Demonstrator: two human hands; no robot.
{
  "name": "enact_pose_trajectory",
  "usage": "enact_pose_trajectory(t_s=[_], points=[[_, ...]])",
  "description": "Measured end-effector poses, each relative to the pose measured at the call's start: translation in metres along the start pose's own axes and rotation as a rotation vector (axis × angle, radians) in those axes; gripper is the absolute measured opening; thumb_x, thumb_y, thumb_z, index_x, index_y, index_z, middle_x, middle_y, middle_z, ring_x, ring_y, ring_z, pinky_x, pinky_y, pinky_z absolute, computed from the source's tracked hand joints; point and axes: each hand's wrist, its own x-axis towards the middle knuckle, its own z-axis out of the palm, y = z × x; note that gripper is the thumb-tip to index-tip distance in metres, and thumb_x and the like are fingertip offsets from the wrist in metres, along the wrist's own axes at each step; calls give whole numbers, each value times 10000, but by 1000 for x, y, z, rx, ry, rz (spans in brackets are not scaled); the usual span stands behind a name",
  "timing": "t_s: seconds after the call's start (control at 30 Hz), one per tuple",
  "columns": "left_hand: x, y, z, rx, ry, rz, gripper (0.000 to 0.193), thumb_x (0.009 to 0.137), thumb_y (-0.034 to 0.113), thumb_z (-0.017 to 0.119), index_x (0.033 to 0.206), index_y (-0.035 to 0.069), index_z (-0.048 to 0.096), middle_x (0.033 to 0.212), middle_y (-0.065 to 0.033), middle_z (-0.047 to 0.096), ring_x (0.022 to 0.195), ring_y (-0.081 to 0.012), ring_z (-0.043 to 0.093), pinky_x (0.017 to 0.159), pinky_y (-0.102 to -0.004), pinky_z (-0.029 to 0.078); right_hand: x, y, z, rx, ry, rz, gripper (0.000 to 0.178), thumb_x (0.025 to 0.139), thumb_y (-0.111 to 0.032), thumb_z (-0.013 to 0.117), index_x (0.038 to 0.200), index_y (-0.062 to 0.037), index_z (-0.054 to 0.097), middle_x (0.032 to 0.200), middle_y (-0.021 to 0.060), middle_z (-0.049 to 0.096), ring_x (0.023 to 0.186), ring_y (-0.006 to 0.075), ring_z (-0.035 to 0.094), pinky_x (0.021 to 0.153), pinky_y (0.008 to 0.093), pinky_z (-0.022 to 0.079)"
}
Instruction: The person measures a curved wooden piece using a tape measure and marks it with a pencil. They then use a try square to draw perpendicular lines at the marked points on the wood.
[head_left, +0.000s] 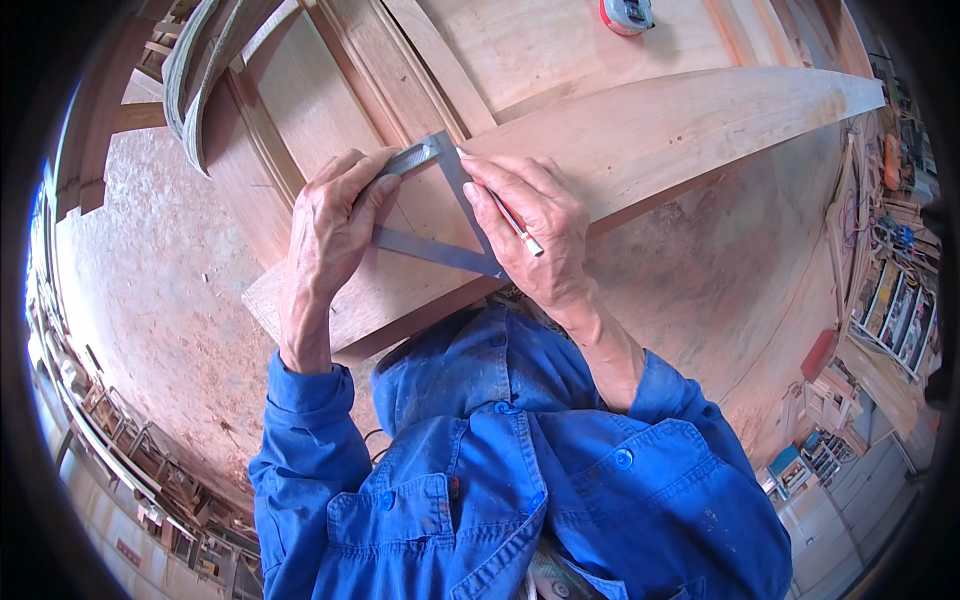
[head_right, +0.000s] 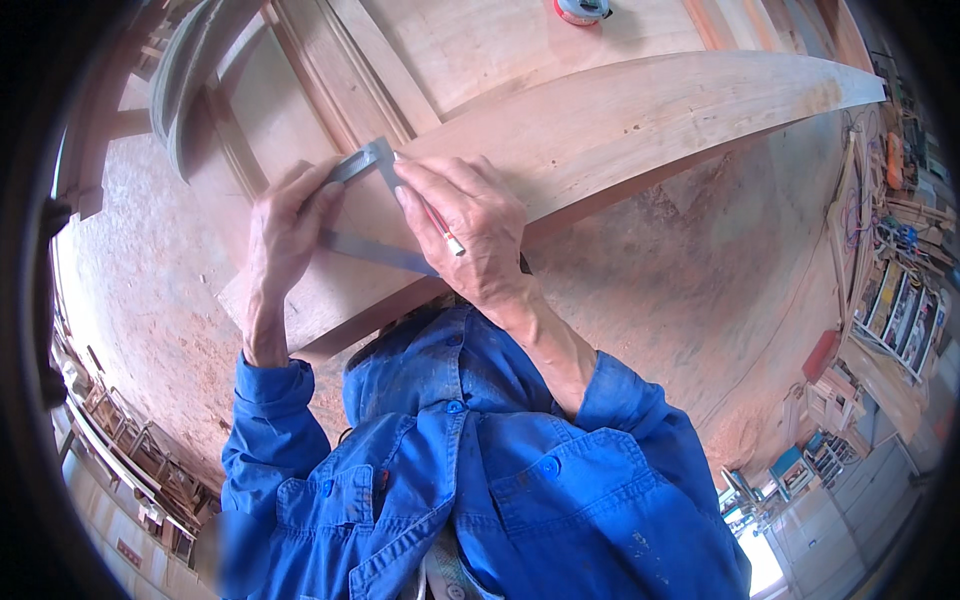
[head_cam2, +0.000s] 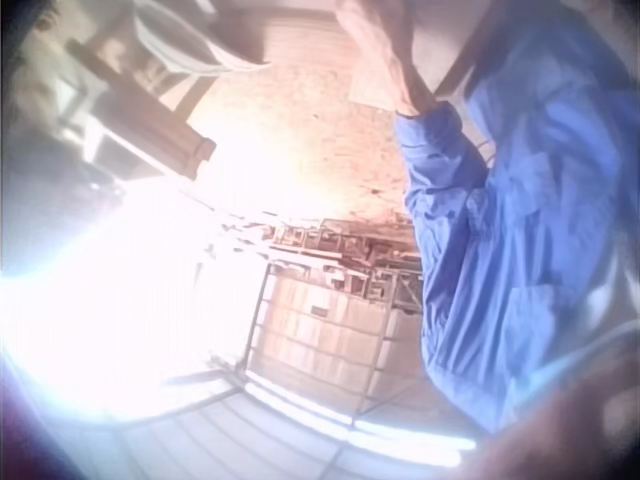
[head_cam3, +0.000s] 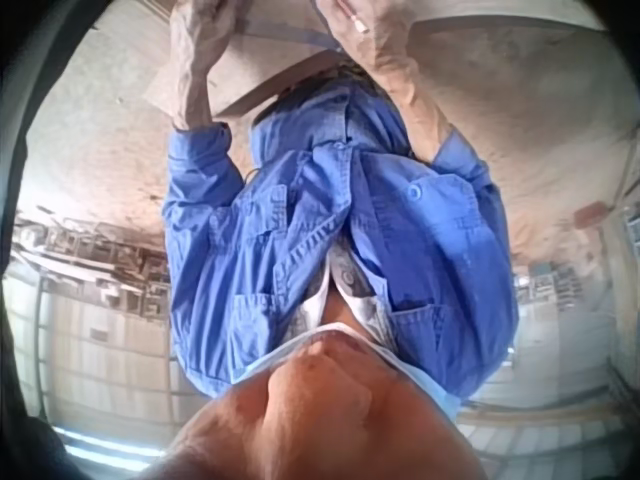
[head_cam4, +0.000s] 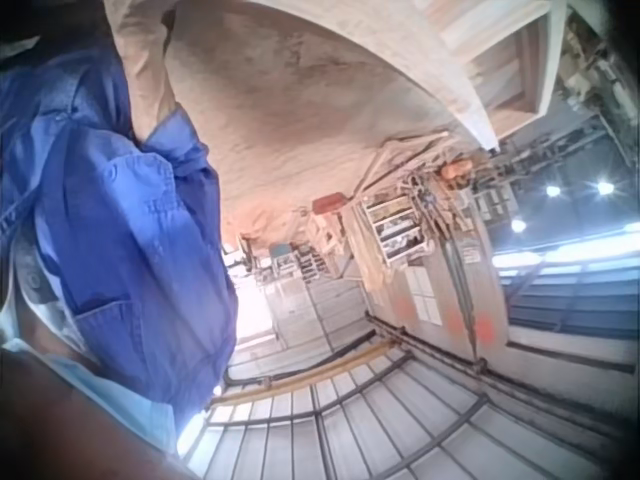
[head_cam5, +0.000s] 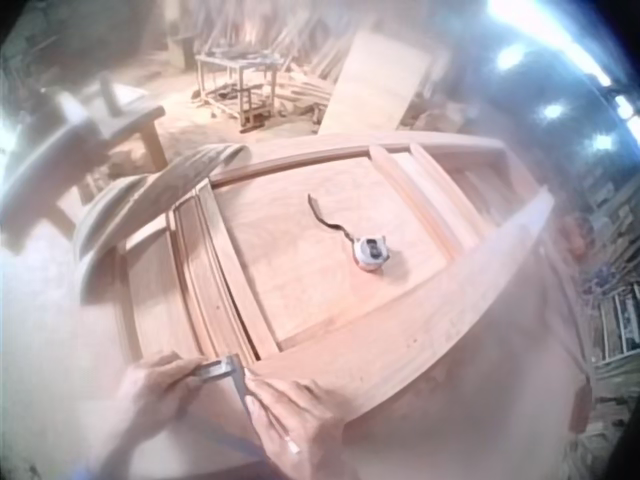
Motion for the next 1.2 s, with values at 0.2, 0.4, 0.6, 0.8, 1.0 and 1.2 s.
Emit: enact_pose_trajectory(t_s=[0.2,0.4,0.6,0.8,1.0,1.2], points=[[-3,-5,0,27,-16,38,271,999,120,662,1255,58,722,867,-112,601,759,-210,620,717,-345,501,-23,-10,-29,-36,-119,-18,244,881,-33,744,1122,-25,775,1031,87,752,855,268,678,768,360,562],[-2,-3,-1,1,-5,50,262,984,147,685,1228,65,733,874,-119,608,799,-253,624,735,-375,503,-46,-32,-93,38,-78,99,229,936,-21,711,1154,38,747,1043,143,746,900,238,708,766,341,582],[-7,-53,-26,-219,207,1,298,1023,160,690,1286,22,716,982,-44,673,891,-128,612,791,-283,495,-11,-5,-124,222,75,457,336,1102,-212,581,1270,56,693,1078,141,760,978,191,718,874,302,582],[2,-131,-72,-261,581,-373,357,1047,257,688,1318,25,717,969,-1,706,880,-69,588,784,-246,491,83,102,-146,-85,110,222,594,1023,-366,701,1409,67,573,1329,250,679,1201,286,682,1030,408,541],[66,-120,-16,-73,572,-359,371,995,259,731,1316,75,701,938,-64,717,849,-143,641,769,-321,538,185,161,-100,-515,-264,187,835,824,-479,864,1426,15,563,1276,257,675,1149,396,666,982,468,524],[67,-85,1,153,618,-396,416,1000,301,702,1353,82,668,1254,-186,670,1156,-313,654,993,-423,516,193,207,-94,-613,-348,-118,659,833,-381,844,1340,-18,630,1162,212,712,1053,427,685,928,483,547]])
